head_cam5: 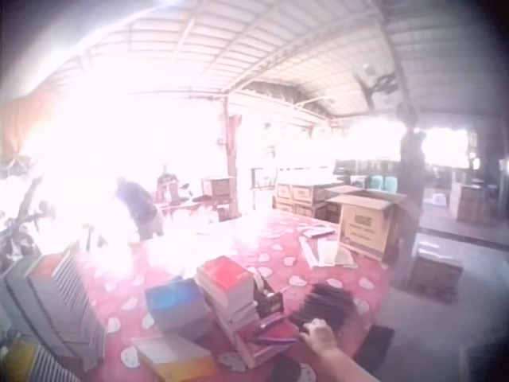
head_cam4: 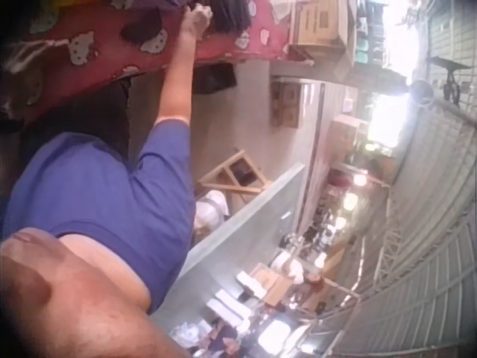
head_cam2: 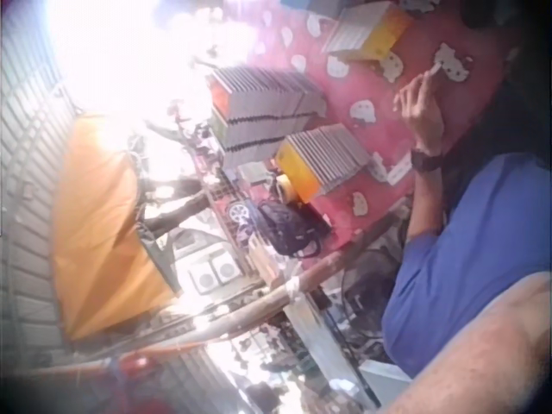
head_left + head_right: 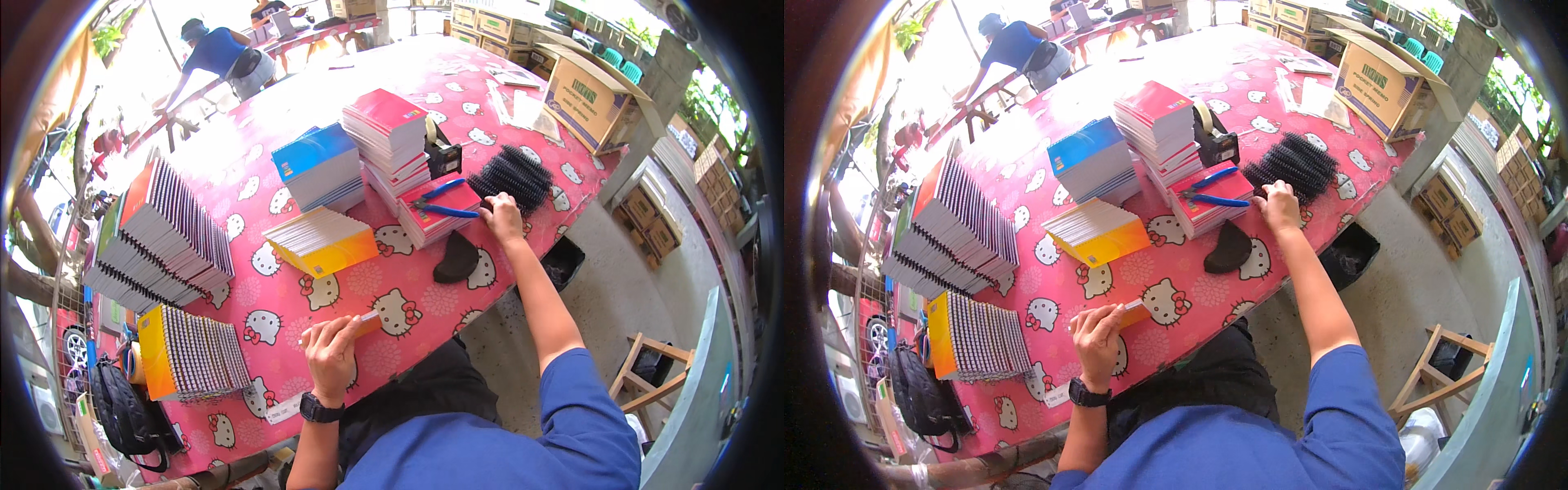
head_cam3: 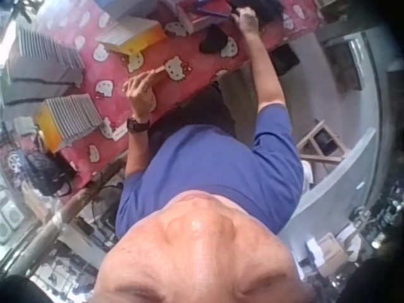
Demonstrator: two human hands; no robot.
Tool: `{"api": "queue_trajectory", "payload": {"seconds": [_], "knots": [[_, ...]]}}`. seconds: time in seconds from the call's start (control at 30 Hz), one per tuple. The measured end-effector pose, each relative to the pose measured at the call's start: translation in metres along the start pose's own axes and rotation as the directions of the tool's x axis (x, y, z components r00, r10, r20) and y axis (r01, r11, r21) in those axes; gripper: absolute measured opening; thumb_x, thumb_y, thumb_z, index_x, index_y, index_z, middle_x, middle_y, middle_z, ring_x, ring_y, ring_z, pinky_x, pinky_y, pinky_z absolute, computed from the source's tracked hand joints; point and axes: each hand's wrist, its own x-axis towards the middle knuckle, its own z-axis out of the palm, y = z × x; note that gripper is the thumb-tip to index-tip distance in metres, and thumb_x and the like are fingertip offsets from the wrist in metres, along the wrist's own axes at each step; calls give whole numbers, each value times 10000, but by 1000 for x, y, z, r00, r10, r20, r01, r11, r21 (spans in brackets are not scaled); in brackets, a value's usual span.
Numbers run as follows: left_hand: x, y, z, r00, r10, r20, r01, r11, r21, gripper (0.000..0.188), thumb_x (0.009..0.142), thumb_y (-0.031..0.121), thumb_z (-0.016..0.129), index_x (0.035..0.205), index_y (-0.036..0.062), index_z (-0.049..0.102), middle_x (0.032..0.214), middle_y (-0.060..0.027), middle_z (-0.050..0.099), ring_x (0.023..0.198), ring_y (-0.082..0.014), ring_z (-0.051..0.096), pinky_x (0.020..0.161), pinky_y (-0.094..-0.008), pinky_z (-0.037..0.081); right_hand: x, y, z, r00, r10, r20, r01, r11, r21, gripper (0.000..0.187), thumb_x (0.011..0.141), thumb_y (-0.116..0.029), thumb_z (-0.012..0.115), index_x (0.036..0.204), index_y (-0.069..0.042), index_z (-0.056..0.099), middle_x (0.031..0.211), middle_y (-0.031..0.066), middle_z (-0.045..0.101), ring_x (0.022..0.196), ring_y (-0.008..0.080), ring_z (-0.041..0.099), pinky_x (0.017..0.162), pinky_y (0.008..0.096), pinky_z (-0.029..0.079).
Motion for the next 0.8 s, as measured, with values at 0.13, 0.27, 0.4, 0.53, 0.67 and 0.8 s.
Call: {"api": "queue_trajectory", "payload": {"seconds": [0.13, 0.27, 0.4, 0.53, 0.67, 0.8], "knots": [[-10, -1, -5, 999, 26, -33, -26, 1000, 3, 245, 726, 64, 630, 949, 145, 689, 866, -14, 641, 797, -181, 578, 747, -312, 392, 16, -4, 4, 969, 119, 219, -118, 993, -19, 205, 720, -239, 712, 847, -96, 640, 958, 106, 585, 978, 268, 544, 803, 379, 480], [-17, -3, -3, 1000, -19, 2, 19, 1000, -13, 253, 711, 64, 647, 946, 145, 692, 867, -11, 638, 793, -176, 574, 749, -312, 391, 11, -9, 1, 988, -36, 153, 60, 986, -155, 155, 723, -221, 704, 809, -100, 658, 873, 112, 612, 895, 289, 582, 800, 378, 489], [-15, -1, 1, 1000, -17, -25, 16, 999, -34, 231, 711, 76, 663, 931, 141, 693, 857, -9, 631, 793, -176, 571, 749, -310, 386, 21, -3, -9, 973, 91, 214, -109, 991, 72, 163, 734, -151, 670, 846, -32, 663, 823, 136, 658, 791, 286, 635, 744, 363, 498], [-14, 2, -2, 996, -59, -64, 57, 998, -27, 163, 697, 84, 697, 859, 100, 686, 805, -25, 628, 751, -188, 566, 711, -320, 385, 26, 5, -11, 987, 150, 63, -162, 936, 312, 184, 780, -216, 625, 838, -48, 674, 825, 177, 652, 771, 322, 638, 731, 379, 494], [-5, 5, -1, 999, -47, 7, 48, 997, -60, 157, 711, 120, 692, 866, 99, 678, 784, -21, 618, 754, -194, 559, 715, -323, 379, 34, 10, -47, 961, 56, -270, 52, 925, 377, 278, 889, -88, 433, 1150, -16, 496, 1077, 199, 569, 1003, 356, 552, 868, 405, 429], [-6, 4, 1, 997, -56, 54, 60, 996, -70, 149, 718, 148, 685, 863, 114, 678, 794, -15, 625, 757, -190, 561, 717, -325, 374, -10, -63, -119, 997, 55, 50, -74, 697, 713, 321, 953, -114, 402, 1266, -51, 429, 834, 42, 539, 649, 86, 448, 552, 232, 393]]}}
